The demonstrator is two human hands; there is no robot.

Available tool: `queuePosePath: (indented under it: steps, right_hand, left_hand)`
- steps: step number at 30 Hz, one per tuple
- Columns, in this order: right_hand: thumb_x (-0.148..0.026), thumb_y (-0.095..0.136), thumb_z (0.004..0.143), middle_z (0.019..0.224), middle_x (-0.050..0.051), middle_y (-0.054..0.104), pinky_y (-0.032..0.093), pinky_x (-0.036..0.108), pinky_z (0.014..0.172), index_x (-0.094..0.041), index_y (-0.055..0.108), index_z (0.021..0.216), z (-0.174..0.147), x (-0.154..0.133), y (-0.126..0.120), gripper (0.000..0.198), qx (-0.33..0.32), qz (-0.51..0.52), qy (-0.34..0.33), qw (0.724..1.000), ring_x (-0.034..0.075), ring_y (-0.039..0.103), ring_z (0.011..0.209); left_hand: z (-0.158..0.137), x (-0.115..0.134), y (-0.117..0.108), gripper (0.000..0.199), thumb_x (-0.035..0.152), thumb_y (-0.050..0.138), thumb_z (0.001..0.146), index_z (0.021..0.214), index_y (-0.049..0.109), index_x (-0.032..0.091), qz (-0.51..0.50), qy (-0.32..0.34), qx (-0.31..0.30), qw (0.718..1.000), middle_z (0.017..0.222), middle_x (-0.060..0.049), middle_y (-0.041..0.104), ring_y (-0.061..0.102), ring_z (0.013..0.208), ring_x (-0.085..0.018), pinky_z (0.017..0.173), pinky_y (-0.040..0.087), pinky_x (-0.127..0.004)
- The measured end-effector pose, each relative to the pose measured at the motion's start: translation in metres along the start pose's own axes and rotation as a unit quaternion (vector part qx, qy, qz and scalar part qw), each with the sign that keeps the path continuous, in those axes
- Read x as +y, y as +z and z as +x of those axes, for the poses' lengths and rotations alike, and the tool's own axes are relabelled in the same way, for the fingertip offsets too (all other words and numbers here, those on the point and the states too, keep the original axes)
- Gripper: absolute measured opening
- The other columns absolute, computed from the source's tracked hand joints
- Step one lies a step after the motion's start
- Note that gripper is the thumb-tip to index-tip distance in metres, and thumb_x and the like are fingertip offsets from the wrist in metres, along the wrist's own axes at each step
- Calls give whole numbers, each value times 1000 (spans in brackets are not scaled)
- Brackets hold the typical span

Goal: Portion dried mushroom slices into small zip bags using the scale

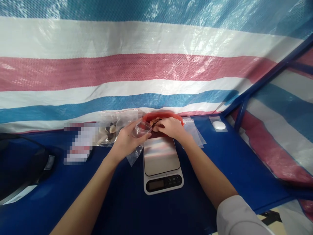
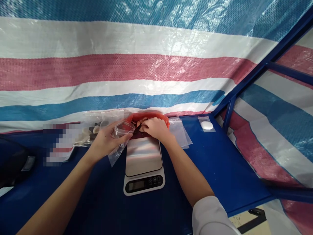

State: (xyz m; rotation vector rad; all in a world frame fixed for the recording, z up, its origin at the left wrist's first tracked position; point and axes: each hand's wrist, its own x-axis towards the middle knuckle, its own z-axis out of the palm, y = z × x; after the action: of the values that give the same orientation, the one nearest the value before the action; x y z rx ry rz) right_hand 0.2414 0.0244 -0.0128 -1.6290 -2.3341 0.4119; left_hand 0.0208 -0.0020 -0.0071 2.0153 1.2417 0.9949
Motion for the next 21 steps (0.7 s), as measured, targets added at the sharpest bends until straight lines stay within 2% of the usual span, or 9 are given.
queuePosePath:
  steps: [4,12,16,21]
  right_hand:
    - [-38,55,97,111,2,78,45,30,73,-28,79,102,1,-6,10,26,14,-46,13,999,22,70,100]
    - [-42,46,101,120,6,76,51,34,73,-26,73,120,4,-3,24,37,13,-83,20,996,28,68,110]
    - [-40,52,99,127,3,73,52,35,78,-28,72,124,4,-2,26,34,26,-43,9,999,27,67,114]
    - [-27,59,94,116,1,77,51,32,79,-27,78,106,6,1,24,22,46,56,-5,997,23,69,106]
  left_hand:
    - [0,1,-1,69,56,76,78,135,64,18,-8,3,-5,1000,130,-11,71,68,116,-33,108,51,-48]
    - [0,1,-1,71,54,77,78,137,62,19,-11,-1,-3,1000,133,-10,70,66,121,-32,111,49,-47]
    - [0,0,1,71,54,77,78,138,62,19,-19,-10,-7,1000,134,-10,69,65,122,-33,111,49,-49]
    - [-1,0,2,71,55,78,77,138,62,24,-12,-10,-7,1000,134,-8,69,65,122,-35,110,50,-51]
